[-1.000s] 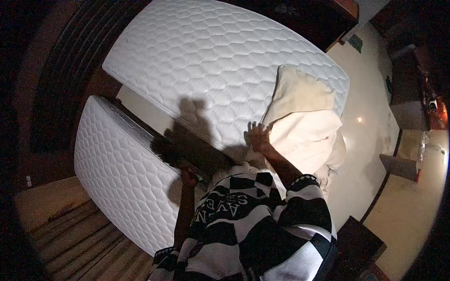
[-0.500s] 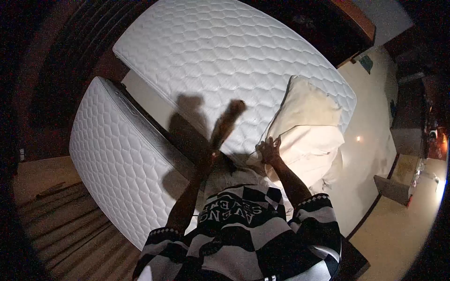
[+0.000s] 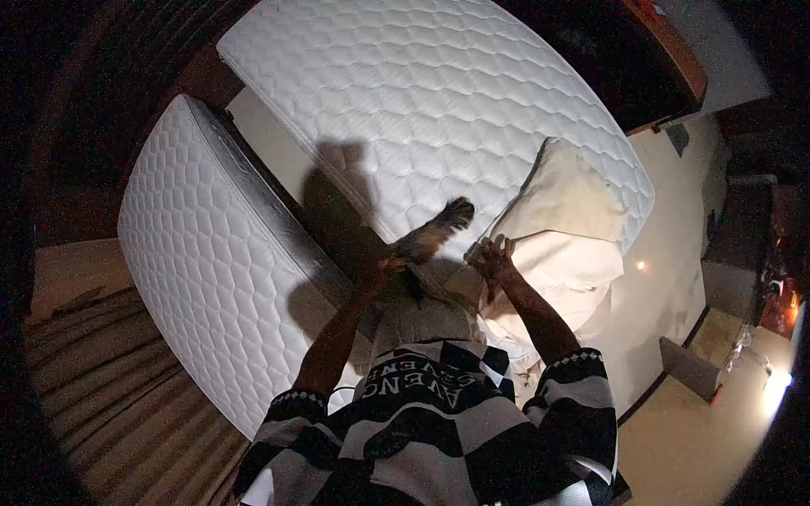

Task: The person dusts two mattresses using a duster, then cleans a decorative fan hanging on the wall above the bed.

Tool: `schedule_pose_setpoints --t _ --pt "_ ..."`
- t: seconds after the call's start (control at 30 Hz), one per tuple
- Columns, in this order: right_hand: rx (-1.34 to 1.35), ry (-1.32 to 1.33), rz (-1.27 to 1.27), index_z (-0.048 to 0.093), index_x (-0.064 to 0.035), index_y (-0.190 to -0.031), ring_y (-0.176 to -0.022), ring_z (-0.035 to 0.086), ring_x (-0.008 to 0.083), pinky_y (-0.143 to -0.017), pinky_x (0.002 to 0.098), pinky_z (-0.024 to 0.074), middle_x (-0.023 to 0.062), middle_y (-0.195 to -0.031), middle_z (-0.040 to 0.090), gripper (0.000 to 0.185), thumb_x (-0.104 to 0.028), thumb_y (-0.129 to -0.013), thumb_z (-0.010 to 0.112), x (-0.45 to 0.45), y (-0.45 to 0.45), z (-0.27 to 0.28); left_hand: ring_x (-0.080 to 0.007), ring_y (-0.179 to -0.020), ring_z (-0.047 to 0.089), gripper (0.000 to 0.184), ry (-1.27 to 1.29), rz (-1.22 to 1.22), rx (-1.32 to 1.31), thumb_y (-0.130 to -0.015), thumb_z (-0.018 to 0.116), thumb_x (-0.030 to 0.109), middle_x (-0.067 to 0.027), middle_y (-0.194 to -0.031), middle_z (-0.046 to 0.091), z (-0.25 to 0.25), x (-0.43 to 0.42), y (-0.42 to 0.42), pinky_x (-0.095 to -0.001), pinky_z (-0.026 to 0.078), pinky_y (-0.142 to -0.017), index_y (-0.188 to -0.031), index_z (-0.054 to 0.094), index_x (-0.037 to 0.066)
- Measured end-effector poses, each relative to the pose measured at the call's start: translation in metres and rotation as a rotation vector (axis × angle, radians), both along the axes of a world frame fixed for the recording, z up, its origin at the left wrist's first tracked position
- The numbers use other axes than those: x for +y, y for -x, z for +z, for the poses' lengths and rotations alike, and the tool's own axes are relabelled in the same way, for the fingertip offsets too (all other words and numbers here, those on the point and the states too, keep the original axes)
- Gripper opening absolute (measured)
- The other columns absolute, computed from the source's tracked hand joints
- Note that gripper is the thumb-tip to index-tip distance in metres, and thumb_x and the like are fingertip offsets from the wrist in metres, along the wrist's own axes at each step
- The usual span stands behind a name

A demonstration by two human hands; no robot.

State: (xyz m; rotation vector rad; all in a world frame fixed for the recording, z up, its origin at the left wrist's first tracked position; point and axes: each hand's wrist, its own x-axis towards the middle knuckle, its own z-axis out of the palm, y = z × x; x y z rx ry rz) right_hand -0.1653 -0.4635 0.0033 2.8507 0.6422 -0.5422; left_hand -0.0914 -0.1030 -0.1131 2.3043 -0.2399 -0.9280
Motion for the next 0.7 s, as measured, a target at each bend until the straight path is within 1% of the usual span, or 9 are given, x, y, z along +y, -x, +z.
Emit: schedule_pose_setpoints --t 0.07,0.13,0.17,0.23,0.33,0.43,0.57,0.63,0.7 --pt "0.126 -0.042 -0.018 0.037 -0.0292 -0.126 -0.123 0.023 0.0369 -0.09 0.0682 0.0097 0.0142 -0.136 0.024 0.081 -0.059 -0.056 0.064 -0.006 -0.005 -0.001 -0.0337 -0.111 0.042 0.047 -0.077 0.081 0.254 -0.092 0.028 0.036 -0.0207 -0.121 0.043 0.028 -0.001 0.005 -0.0418 0.033 -0.093 -0.126 0.037 0.006" --pt "0.22 -0.068 -0.037 0.036 -0.0294 -0.127 -0.126 0.021 0.0331 -0.09 0.0678 0.0094 0.0096 -0.137 0.025 0.078 -0.054 -0.059 0.064 -0.008 -0.005 0.004 -0.0279 -0.119 0.03 0.054 0.552 1.016 0.29 -0.092 0.031 0.036 -0.0094 -0.138 0.02 0.021 0.015 0.018 -0.0436 0.028 -0.097 -0.137 0.009 0.017" --pt "0.253 -0.073 -0.041 0.035 -0.0294 -0.128 -0.127 0.021 0.0318 -0.091 0.0676 0.0093 0.0081 -0.138 0.025 0.077 -0.053 -0.061 0.065 -0.008 -0.005 0.007 -0.0279 -0.119 0.03 0.054 0.559 1.023 0.293 -0.092 0.031 0.036 -0.0094 -0.138 0.02 0.009 0.016 0.024 -0.0436 0.028 -0.097 -0.137 0.009 0.017" --pt "0.399 0.009 -0.096 0.028 -0.0296 -0.131 -0.129 0.016 0.0306 -0.09 0.0699 0.0022 0.0074 -0.14 0.021 0.097 -0.058 -0.049 0.07 0.009 -0.007 0.025 -0.0353 -0.105 0.046 0.048 0.253 0.859 -0.303 -0.092 0.028 0.035 -0.0202 -0.118 0.045 -0.02 0.012 0.043 -0.0429 0.036 -0.089 -0.129 0.032 0.005" --pt "0.419 -0.001 -0.081 0.019 -0.0259 -0.134 -0.129 0.019 0.0289 -0.092 0.0691 0.0041 0.0109 -0.14 0.019 0.111 -0.059 -0.042 0.072 0.025 0.001 0.037 -0.0357 -0.101 0.047 0.047 0.222 0.342 -0.144 -0.092 0.03 0.033 -0.0194 -0.117 0.046 -0.026 -0.011 0.064 -0.042 0.037 -0.087 -0.13 0.029 0.005" --pt "0.437 0.018 -0.024 0.017 -0.0255 -0.135 -0.129 0.019 0.0292 -0.093 0.0683 0.0052 0.0116 -0.14 0.019 0.116 -0.059 -0.039 0.073 0.02 0.011 0.027 -0.0336 -0.096 0.048 0.046 0.017 0.169 -0.082 -0.091 0.032 0.032 -0.0179 -0.112 0.047 -0.03 -0.034 0.098 -0.0405 0.038 -0.082 -0.128 0.031 0.005" --pt "0.292 -0.022 0.024 0.012 -0.0251 -0.136 -0.129 0.015 0.0295 -0.091 0.0689 0.0086 0.012 -0.14 0.019 0.122 -0.058 -0.037 0.074 0.011 -0.003 0.061 -0.0258 -0.078 0.048 0.038 0.166 0.496 -0.112 -0.091 0.034 0.031 -0.0128 -0.095 0.049 0.016 -0.045 0.105 -0.0361 0.039 -0.068 -0.119 0.037 0.005" --pt "0.316 -0.292 -0.146 0.016 -0.0259 -0.136 -0.13 0.015 0.0267 -0.094 0.0638 0.0124 0.0119 -0.14 0.019 0.113 -0.056 -0.044 0.074 0.009 -0.008 0.083 -0.0218 -0.07 0.048 0.035 0.299 0.594 -0.081 -0.091 0.036 0.031 -0.0102 -0.087 0.05 0.058 -0.062 0.102 -0.0339 0.04 -0.061 -0.114 0.041 0.006" --pt "0.25 -0.639 -0.345 0.044 -0.0135 -0.123 -0.121 0.033 0.0258 -0.097 0.0381 0.0284 0.0137 -0.132 0.034 0.07 -0.047 -0.066 0.067 0.013 0.002 0.057 -0.0179 -0.061 0.048 0.032 0.44 0.636 -0.006 -0.09 0.037 0.031 -0.0076 -0.078 0.051 0.102 -0.087 0.105 -0.0317 0.041 -0.053 -0.11 0.044 0.006"
